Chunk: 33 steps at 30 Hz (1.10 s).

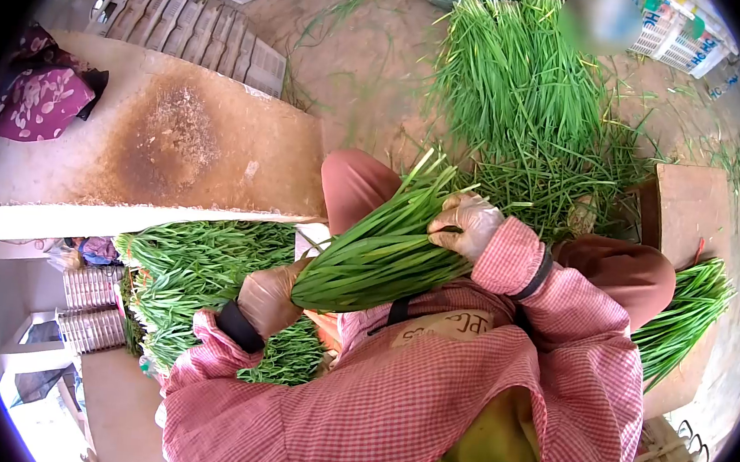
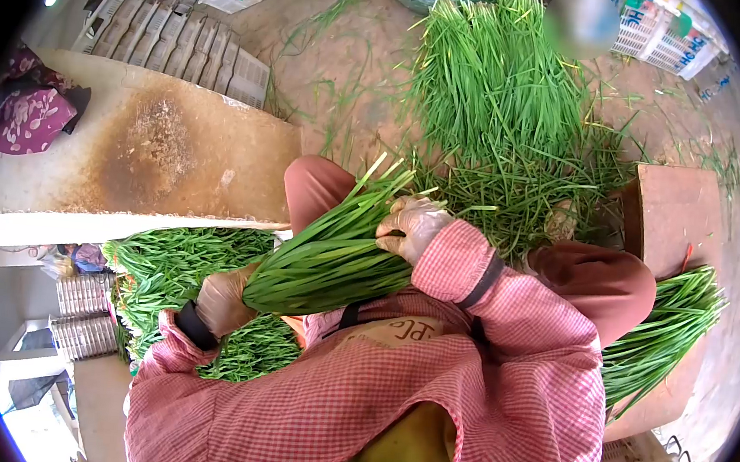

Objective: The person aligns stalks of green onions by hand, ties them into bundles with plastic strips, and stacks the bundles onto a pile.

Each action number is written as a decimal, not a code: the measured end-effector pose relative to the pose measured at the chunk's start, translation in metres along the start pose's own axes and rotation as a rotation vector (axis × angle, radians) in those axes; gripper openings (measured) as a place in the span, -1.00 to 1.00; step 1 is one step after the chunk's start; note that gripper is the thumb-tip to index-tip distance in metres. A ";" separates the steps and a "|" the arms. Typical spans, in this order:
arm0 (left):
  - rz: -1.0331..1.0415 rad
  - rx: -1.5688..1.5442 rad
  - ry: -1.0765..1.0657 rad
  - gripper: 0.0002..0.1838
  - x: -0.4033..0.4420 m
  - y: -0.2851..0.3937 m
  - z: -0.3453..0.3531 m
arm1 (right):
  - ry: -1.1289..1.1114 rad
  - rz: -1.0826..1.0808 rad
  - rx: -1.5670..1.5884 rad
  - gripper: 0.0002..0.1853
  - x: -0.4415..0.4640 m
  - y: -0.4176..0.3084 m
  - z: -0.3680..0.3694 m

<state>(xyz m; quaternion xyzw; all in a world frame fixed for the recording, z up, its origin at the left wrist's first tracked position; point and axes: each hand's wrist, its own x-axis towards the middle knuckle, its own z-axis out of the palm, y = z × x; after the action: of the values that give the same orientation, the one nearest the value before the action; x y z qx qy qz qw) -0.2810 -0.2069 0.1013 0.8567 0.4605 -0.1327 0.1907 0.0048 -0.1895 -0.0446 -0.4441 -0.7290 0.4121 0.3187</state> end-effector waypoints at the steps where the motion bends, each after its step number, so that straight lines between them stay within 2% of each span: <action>1: -0.036 -0.008 0.023 -0.58 0.000 0.003 -0.001 | 0.004 -0.003 -0.004 -0.78 0.000 0.001 -0.002; 3: -0.081 -0.018 0.046 -0.58 -0.002 0.005 -0.004 | 0.066 -0.039 0.284 -0.88 -0.003 0.008 -0.006; 4: -0.096 0.006 0.024 -0.59 -0.001 0.004 -0.005 | 0.056 -0.168 0.533 -0.95 -0.002 0.011 -0.011; 7: -0.089 0.035 -0.024 -0.60 0.006 0.000 -0.009 | -0.103 0.315 0.822 -0.92 -0.021 0.012 -0.025; 9: -0.119 0.098 0.021 -0.52 0.007 -0.003 -0.016 | -0.233 0.289 0.902 -0.88 -0.031 0.023 -0.037; 10: -0.056 0.188 0.073 -0.49 0.005 -0.009 -0.018 | -0.273 0.337 0.782 -0.87 -0.033 0.018 -0.061; 11: -0.053 0.193 0.074 -0.49 0.004 -0.010 -0.023 | -0.127 0.364 0.799 -0.86 -0.039 0.045 -0.059; 12: -0.019 0.292 0.087 -0.47 0.006 -0.009 -0.030 | -0.001 0.650 0.605 -0.84 -0.042 0.065 -0.066; 13: 0.017 0.390 0.101 -0.44 0.006 -0.009 -0.035 | 0.077 0.962 0.221 -0.83 -0.040 0.068 -0.086; 14: 0.120 0.474 0.169 -0.40 0.004 -0.017 -0.039 | 0.088 0.962 0.221 -0.83 -0.042 0.079 -0.093; 15: 0.181 0.584 0.206 -0.39 0.001 -0.029 -0.040 | 0.012 1.015 -0.016 -0.71 -0.045 0.094 -0.099; 17: 0.303 0.831 0.349 -0.43 -0.001 -0.045 -0.043 | -0.140 1.083 -0.497 -0.24 -0.041 0.114 -0.106; 19: 0.368 0.951 0.430 -0.49 -0.003 -0.056 -0.047 | -0.042 0.663 -0.463 0.05 -0.018 0.008 -0.106; 21: 0.407 0.928 0.443 -0.50 -0.003 -0.062 -0.046 | -0.037 -0.049 -0.077 0.12 0.010 0.006 -0.073; 23: 0.392 0.950 0.442 -0.51 -0.004 -0.069 -0.038 | -0.290 -0.037 -0.209 0.07 0.032 -0.016 -0.037; 25: 0.366 0.914 0.526 -0.51 -0.009 -0.076 -0.031 | -0.496 0.171 -0.022 -0.20 0.031 -0.007 -0.026; 27: 0.344 0.915 0.509 -0.53 -0.019 -0.090 -0.022 | -0.562 0.519 0.203 -0.47 0.021 0.025 -0.022; 29: 0.354 0.905 0.505 -0.54 -0.024 -0.100 -0.017 | -0.500 0.426 0.018 -0.62 0.000 0.088 -0.025; 30: 0.318 0.871 0.484 -0.54 -0.024 -0.101 -0.015 | -0.467 0.751 -0.240 -0.69 -0.003 0.063 -0.049; 31: 0.323 0.861 0.488 -0.54 -0.023 -0.103 -0.012 | -0.348 0.820 -0.467 -0.76 -0.012 0.121 -0.045; 32: 0.341 0.860 0.529 -0.54 -0.022 -0.105 -0.009 | -0.208 1.196 -0.018 -0.75 0.000 0.183 -0.048; 33: 0.355 0.862 0.573 -0.55 -0.019 -0.107 -0.007 | 0.072 0.967 -0.159 -0.70 -0.016 0.152 -0.054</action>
<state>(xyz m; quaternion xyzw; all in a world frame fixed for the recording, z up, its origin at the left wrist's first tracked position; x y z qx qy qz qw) -0.3806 -0.1634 0.0933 0.9237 0.2462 -0.0364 -0.2912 0.1153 -0.1465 -0.1560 -0.7687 -0.4570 0.4401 0.0810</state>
